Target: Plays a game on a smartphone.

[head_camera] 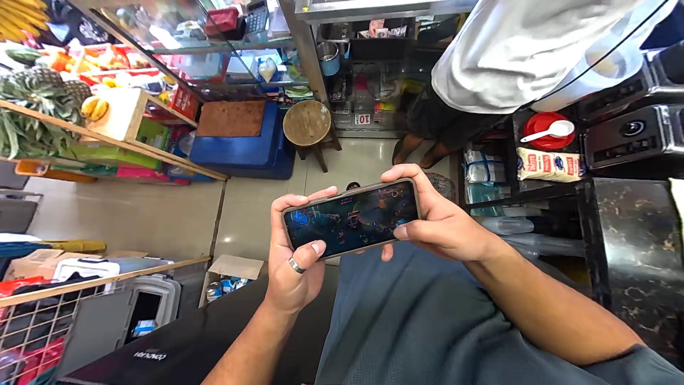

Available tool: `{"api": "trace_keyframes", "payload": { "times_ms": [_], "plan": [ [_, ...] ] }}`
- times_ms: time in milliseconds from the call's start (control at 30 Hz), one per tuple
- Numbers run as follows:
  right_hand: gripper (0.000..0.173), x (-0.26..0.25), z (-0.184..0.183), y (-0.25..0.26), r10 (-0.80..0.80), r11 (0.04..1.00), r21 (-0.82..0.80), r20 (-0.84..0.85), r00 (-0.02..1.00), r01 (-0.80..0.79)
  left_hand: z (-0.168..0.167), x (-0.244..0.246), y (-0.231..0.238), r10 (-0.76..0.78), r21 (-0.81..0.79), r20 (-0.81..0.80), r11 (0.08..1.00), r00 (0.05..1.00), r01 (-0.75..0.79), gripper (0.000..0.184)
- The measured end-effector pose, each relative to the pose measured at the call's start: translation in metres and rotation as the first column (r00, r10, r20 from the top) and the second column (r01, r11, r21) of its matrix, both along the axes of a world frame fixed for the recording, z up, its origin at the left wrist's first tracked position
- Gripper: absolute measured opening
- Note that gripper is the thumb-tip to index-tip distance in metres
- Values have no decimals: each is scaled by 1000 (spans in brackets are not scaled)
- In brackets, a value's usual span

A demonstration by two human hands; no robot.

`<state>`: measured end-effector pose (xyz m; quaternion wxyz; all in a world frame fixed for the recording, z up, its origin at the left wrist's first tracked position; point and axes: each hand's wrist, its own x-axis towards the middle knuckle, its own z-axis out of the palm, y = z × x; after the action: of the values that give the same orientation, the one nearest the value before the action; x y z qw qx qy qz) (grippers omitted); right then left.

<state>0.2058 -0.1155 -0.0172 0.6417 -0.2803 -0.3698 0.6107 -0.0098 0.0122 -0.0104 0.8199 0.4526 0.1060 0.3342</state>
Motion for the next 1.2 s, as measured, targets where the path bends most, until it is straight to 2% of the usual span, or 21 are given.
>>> {"api": "trace_keyframes", "payload": {
  "times_ms": [133, 233, 333, 400, 500, 567, 1200],
  "plan": [
    [65, 4, 1, 0, 33, 999, 9, -50, 998, -32, -1, 0, 5, -75, 1, 19, 997, 997, 75, 54],
    [44, 4, 2, 2, -20, 999, -34, -98, 995, 17, -1, 0, 6, -103, 27, 18, 994, 995, 102, 56],
    [26, -4, 8, 6, -194, 964, -196, -45, 980, 181, -3, 1, 4, -97, 62, 2, 993, 995, 97, 59],
    [28, -5, 7, 6, -211, 959, -203, -55, 976, 196, -5, 1, 3, -98, 58, 3, 994, 995, 97, 59],
    [37, 1, 4, 5, -100, 990, -106, -113, 989, 88, -5, -1, 5, -104, 38, 8, 994, 995, 104, 58],
    [36, 2, 4, 4, -82, 994, -80, -127, 989, 72, -4, -2, 5, -107, 32, 9, 994, 994, 107, 59],
    [40, 5, 3, 4, -28, 999, -43, -152, 988, 22, -5, -2, 7, -118, 28, 40, 993, 992, 117, 60]
  ]
}}
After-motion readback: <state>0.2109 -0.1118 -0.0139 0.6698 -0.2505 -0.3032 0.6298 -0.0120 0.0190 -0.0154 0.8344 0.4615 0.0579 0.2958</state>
